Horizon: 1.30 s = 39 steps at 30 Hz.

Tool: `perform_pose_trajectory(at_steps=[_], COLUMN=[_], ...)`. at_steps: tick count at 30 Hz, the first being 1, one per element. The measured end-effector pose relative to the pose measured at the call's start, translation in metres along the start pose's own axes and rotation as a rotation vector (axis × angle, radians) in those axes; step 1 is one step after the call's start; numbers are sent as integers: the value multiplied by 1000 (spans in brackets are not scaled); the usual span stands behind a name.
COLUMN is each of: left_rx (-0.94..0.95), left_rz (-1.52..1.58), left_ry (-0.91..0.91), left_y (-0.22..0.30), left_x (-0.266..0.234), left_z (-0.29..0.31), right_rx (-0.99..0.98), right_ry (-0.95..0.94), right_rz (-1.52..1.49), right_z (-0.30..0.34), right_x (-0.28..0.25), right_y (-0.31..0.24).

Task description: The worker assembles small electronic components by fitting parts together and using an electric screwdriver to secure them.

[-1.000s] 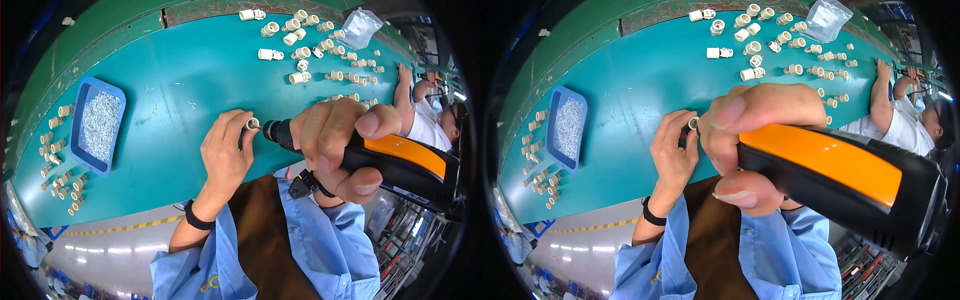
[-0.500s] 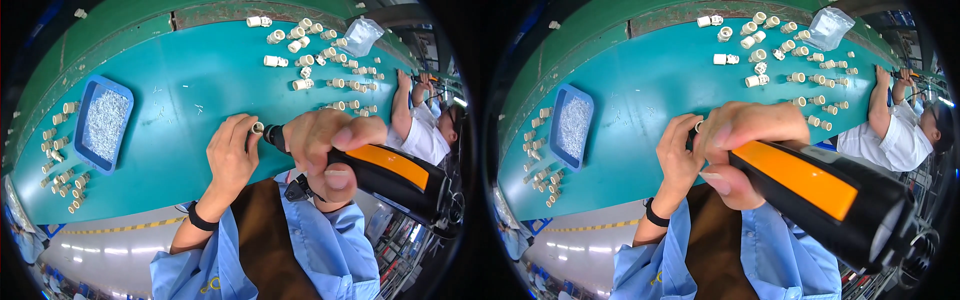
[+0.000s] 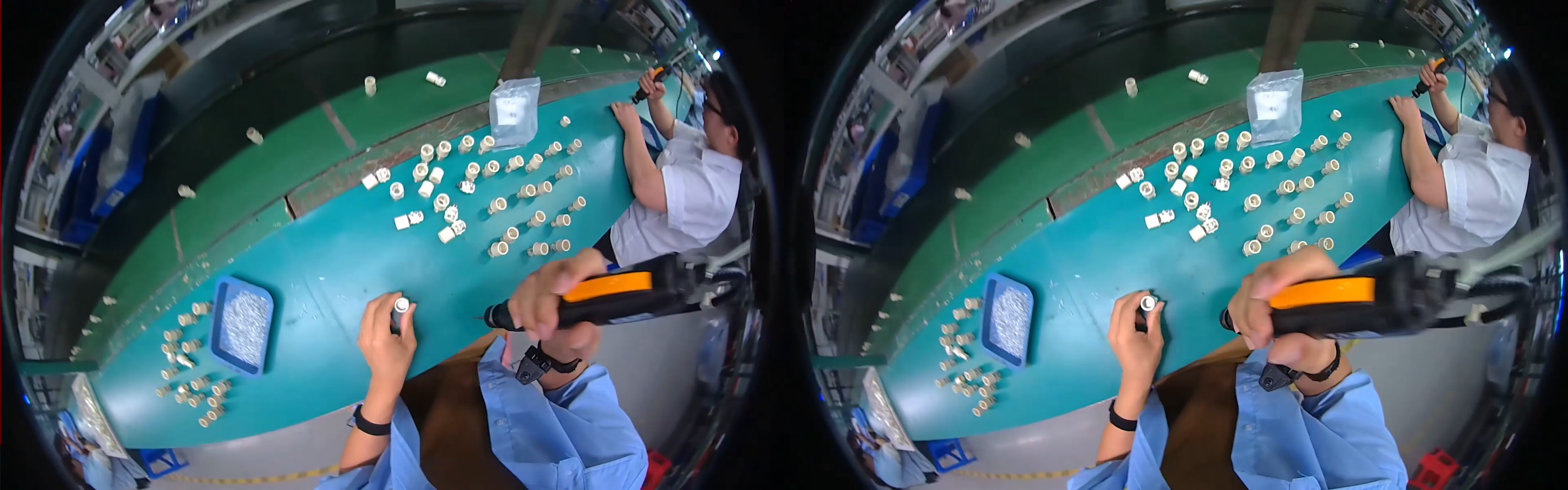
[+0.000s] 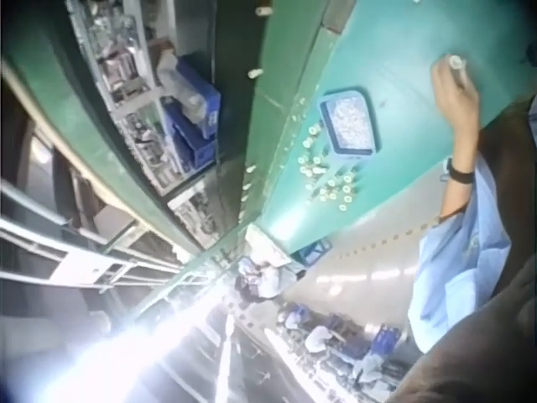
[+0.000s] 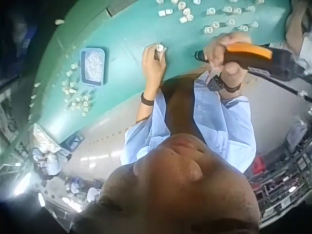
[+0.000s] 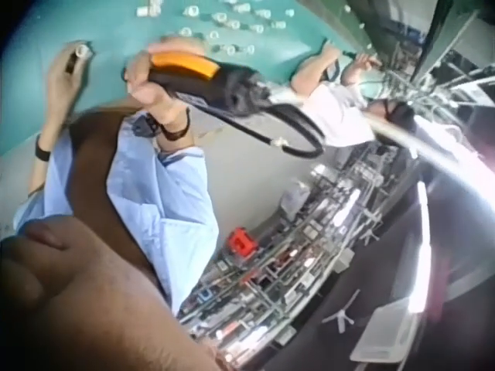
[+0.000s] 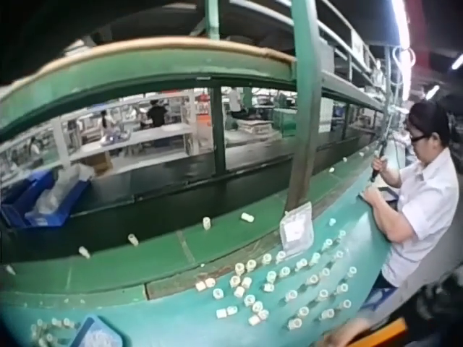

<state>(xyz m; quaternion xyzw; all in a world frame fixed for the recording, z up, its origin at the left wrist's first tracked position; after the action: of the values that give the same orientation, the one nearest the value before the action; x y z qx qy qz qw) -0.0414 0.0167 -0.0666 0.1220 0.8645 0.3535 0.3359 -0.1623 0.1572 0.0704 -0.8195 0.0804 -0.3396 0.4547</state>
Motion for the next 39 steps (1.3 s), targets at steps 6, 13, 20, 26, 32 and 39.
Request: perform_pose_trajectory(at_steps=[6, 13, 20, 26, 32, 39], left_rx=[-253, -207, -100, -178, -192, -329], left_rz=[196, 163, -359, -482, -541, -159], left_ry=[-62, -190, -203, -135, 338, 38], left_y=[7, 21, -83, -136, -172, -219], left_x=[-15, -72, 13, 47, 18, 18], left_z=[3, -108, -278, -292, -305, -315], right_rx=[45, 79, 75, 29, 33, 6], right_ry=[-29, 5, 110, 165, 137, 135], right_rz=[20, -75, -28, 41, -10, -41], right_z=[9, 20, 14, 5, -1, -4], right_x=[-19, -43, -53, -68, -76, -73], right_y=[-2, 0, 1, 16, 18, 19])
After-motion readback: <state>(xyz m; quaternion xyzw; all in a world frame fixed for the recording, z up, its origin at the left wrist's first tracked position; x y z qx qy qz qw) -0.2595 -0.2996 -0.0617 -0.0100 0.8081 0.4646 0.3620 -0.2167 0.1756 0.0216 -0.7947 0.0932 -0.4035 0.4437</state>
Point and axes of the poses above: each hand's wrist, its own z-axis away from the middle knuckle, its own x-axis out of the palm, y = z × x, the point moved 2 cm from there along -z, towards the middle knuckle, and after that the axes turned 9 degrees about x, right-handed, at the moved point
